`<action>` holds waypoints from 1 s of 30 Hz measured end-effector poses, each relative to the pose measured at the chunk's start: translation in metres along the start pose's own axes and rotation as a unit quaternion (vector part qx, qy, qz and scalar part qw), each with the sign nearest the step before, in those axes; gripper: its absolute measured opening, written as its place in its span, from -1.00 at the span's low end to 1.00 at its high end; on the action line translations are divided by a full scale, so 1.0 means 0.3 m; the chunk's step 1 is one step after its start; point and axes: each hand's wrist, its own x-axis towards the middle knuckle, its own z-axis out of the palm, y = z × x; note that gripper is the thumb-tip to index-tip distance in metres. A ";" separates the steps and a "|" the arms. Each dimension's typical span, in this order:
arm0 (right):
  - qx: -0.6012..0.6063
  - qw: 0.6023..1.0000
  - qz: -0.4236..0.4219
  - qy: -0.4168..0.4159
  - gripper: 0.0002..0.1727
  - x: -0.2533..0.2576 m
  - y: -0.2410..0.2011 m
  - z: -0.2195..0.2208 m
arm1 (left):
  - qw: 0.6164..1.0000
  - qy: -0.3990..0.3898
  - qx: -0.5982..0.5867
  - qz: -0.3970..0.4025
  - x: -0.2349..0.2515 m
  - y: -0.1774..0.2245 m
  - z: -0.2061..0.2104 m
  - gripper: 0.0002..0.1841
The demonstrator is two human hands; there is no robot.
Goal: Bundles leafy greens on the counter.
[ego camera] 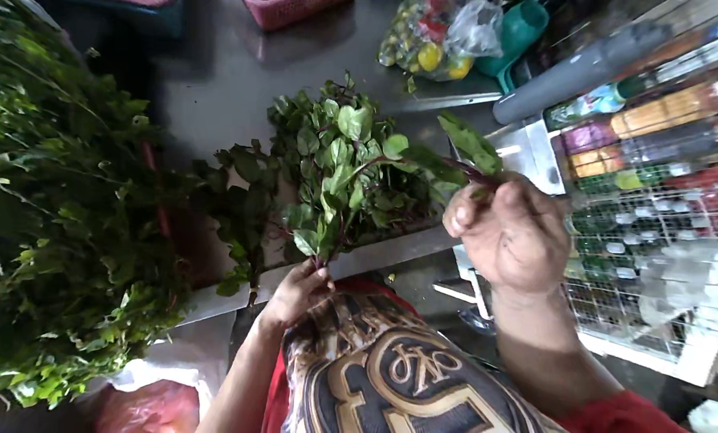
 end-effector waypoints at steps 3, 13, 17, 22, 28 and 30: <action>0.046 0.997 0.045 0.045 -0.71 -0.047 0.025 0.039 | 0.997 -0.001 0.063 -0.054 0.038 -0.056 -0.002 -0.68; -0.046 0.997 0.006 0.065 -0.69 -0.030 -0.003 0.059 | 0.997 -0.002 0.011 -0.081 0.071 -0.142 0.034 -0.64; -0.237 0.920 0.298 -0.098 -0.63 -0.198 0.343 0.130 | 0.997 0.015 0.020 -0.073 0.093 -0.142 0.068 -0.67; -0.299 0.839 0.428 -0.155 -0.54 -0.268 0.424 0.155 | 0.996 0.043 0.045 -0.068 0.094 -0.159 0.091 -0.73; -0.454 0.765 0.399 -0.223 -0.40 -0.242 0.421 0.121 | 0.996 0.009 0.060 -0.059 0.095 -0.147 0.101 -0.70; -0.461 0.769 0.382 -0.222 -0.40 -0.247 0.429 0.112 | 0.997 -0.007 0.063 -0.046 0.091 -0.145 0.104 -0.70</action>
